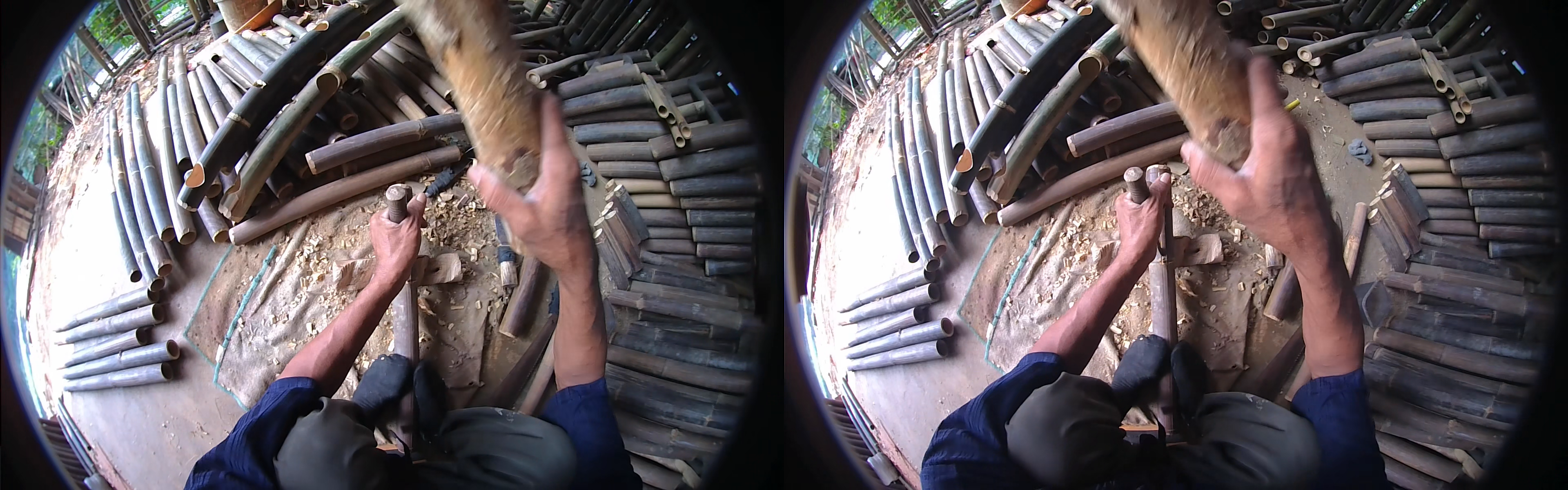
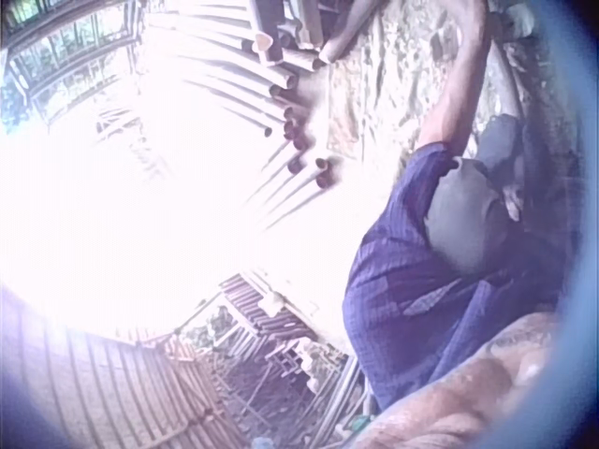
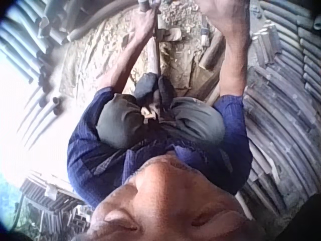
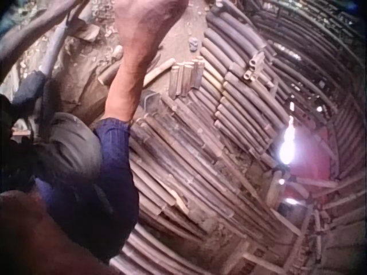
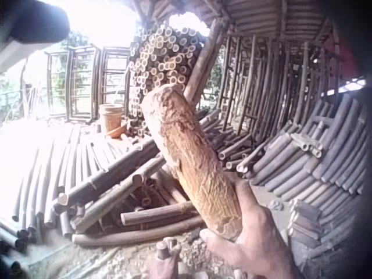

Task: The person sits on the ground and uses a saw to cut a long bamboo pole in half lengthwise. They then use a wooden mallet and a metal chisel to split the bamboo further and remove the inner pith. Finally, they use a knife to scrape and clean the split edges of the bamboo.

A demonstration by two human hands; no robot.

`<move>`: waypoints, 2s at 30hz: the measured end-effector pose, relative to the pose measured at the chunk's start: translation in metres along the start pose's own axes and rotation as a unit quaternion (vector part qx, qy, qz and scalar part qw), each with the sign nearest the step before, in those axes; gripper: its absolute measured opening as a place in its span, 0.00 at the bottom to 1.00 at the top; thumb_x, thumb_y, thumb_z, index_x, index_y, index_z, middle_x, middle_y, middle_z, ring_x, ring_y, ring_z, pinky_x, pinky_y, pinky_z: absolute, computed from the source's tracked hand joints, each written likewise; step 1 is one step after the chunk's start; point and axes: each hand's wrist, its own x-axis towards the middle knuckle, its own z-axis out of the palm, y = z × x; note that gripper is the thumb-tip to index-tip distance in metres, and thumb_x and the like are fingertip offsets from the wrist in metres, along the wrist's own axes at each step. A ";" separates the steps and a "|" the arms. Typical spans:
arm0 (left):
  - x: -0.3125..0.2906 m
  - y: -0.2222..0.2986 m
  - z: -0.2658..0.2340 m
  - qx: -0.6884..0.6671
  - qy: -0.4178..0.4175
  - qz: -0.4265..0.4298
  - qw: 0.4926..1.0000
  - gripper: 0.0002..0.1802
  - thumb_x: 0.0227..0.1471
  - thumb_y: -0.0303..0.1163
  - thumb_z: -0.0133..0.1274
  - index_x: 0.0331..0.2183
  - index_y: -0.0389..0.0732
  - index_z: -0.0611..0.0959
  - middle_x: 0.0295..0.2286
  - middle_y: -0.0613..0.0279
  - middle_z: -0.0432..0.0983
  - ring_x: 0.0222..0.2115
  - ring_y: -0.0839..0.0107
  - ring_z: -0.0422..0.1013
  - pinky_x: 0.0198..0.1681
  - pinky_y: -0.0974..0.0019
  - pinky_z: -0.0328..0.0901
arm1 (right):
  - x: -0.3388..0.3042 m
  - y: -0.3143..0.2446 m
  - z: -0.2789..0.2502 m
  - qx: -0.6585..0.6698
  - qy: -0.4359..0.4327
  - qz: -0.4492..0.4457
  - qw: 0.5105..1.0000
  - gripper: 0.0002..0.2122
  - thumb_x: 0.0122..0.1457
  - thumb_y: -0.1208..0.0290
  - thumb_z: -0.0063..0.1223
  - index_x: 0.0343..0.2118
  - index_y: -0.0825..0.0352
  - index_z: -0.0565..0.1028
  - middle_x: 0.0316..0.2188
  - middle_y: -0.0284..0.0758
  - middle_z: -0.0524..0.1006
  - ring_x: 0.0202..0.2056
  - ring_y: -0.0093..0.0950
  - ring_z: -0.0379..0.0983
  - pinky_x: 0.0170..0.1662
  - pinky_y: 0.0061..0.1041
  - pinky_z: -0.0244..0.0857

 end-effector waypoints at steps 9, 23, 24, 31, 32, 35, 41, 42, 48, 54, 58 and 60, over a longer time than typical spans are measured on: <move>0.019 -0.020 -0.034 -0.225 -0.035 -0.062 0.972 0.18 0.57 0.34 0.62 0.18 0.45 0.75 0.14 0.71 0.67 0.13 0.80 0.59 0.17 0.66 0.57 | -0.035 0.074 0.043 0.188 -0.133 0.177 0.957 0.41 0.50 0.71 0.67 0.67 0.74 0.60 0.53 0.42 0.75 0.53 0.32 0.73 0.59 0.31 0.66; 0.089 -0.126 -0.081 -0.562 -0.077 -0.263 0.780 0.22 0.58 0.37 0.55 0.15 0.51 0.66 0.10 0.79 0.51 0.10 0.80 0.46 0.13 0.71 0.44 | -0.183 0.209 0.170 -0.122 -0.053 0.364 0.922 0.28 0.59 0.62 0.63 0.58 0.71 0.67 0.56 0.51 0.70 0.54 0.38 0.71 0.57 0.39 0.66; 0.090 -0.126 -0.084 -0.556 -0.068 -0.260 0.787 0.22 0.58 0.37 0.55 0.15 0.51 0.66 0.10 0.79 0.51 0.10 0.80 0.45 0.13 0.71 0.44 | -0.165 0.200 0.175 -0.193 -0.052 0.310 0.930 0.26 0.60 0.61 0.61 0.56 0.70 0.69 0.55 0.51 0.70 0.53 0.36 0.71 0.56 0.39 0.66; 0.088 -0.109 -0.094 -0.535 -0.064 -0.263 0.800 0.21 0.59 0.36 0.55 0.16 0.50 0.68 0.10 0.78 0.49 0.10 0.80 0.45 0.14 0.71 0.44 | -0.028 0.144 0.235 0.064 -0.148 0.326 0.932 0.17 0.61 0.57 0.59 0.38 0.70 0.75 0.35 0.48 0.80 0.39 0.38 0.80 0.43 0.42 0.73; 0.086 -0.103 -0.095 -0.503 -0.059 -0.242 0.828 0.21 0.59 0.37 0.55 0.16 0.49 0.69 0.10 0.78 0.49 0.10 0.80 0.45 0.14 0.71 0.44 | -0.023 0.145 0.235 0.072 -0.155 0.304 0.937 0.17 0.59 0.59 0.59 0.38 0.71 0.75 0.35 0.48 0.80 0.38 0.40 0.80 0.43 0.42 0.73; 0.062 -0.050 -0.079 -0.385 -0.050 -0.190 0.902 0.19 0.60 0.37 0.55 0.18 0.47 0.71 0.11 0.76 0.51 0.10 0.80 0.46 0.14 0.71 0.44 | -0.037 0.180 0.239 0.073 -0.127 0.254 0.956 0.14 0.54 0.66 0.59 0.36 0.72 0.75 0.31 0.47 0.81 0.33 0.41 0.81 0.36 0.41 0.73; -0.010 -0.075 -0.169 0.300 -0.127 -0.107 0.939 0.13 0.54 0.39 0.62 0.27 0.38 0.85 0.20 0.61 0.80 0.15 0.75 0.67 0.20 0.64 0.67 | -0.046 0.126 0.195 0.203 -0.051 0.215 0.954 0.10 0.55 0.68 0.59 0.31 0.69 0.72 0.22 0.40 0.75 0.24 0.32 0.74 0.30 0.37 0.68; -0.025 -0.089 -0.181 0.392 -0.109 -0.125 0.905 0.13 0.52 0.39 0.63 0.27 0.38 0.85 0.22 0.58 0.81 0.17 0.72 0.71 0.23 0.60 0.70 | -0.054 0.106 0.176 0.210 -0.045 0.173 0.961 0.09 0.57 0.68 0.59 0.31 0.68 0.72 0.22 0.39 0.75 0.25 0.31 0.74 0.30 0.36 0.68; -0.059 -0.149 -0.214 0.464 -0.039 -0.046 0.884 0.13 0.52 0.38 0.63 0.33 0.37 0.85 0.22 0.51 0.80 0.23 0.61 0.77 0.32 0.51 0.72 | -0.075 0.094 0.138 0.273 -0.071 0.134 0.950 0.16 0.68 0.59 0.56 0.42 0.70 0.75 0.33 0.44 0.80 0.38 0.39 0.80 0.43 0.38 0.72; -0.064 -0.108 -0.178 0.381 -0.089 -0.038 0.920 0.17 0.55 0.43 0.64 0.32 0.37 0.84 0.21 0.58 0.79 0.21 0.67 0.73 0.29 0.57 0.70 | -0.066 0.110 0.153 0.326 -0.115 0.199 0.917 0.10 0.68 0.66 0.58 0.42 0.69 0.79 0.26 0.26 0.76 0.20 0.14 0.71 0.23 0.18 0.67; -0.068 -0.096 -0.148 0.330 -0.103 -0.032 0.938 0.17 0.54 0.42 0.64 0.31 0.35 0.84 0.21 0.55 0.80 0.23 0.67 0.75 0.30 0.57 0.70 | -0.041 0.116 0.157 0.304 -0.094 0.155 0.935 0.08 0.66 0.73 0.58 0.33 0.73 0.78 0.27 0.34 0.79 0.22 0.20 0.77 0.23 0.25 0.70; -0.070 -0.091 -0.142 0.336 -0.100 -0.023 0.936 0.16 0.51 0.39 0.65 0.32 0.34 0.84 0.23 0.52 0.81 0.24 0.64 0.76 0.33 0.55 0.71 | -0.013 0.116 0.141 0.286 -0.038 0.164 0.943 0.07 0.66 0.73 0.57 0.41 0.73 0.79 0.32 0.36 0.80 0.23 0.20 0.78 0.23 0.24 0.71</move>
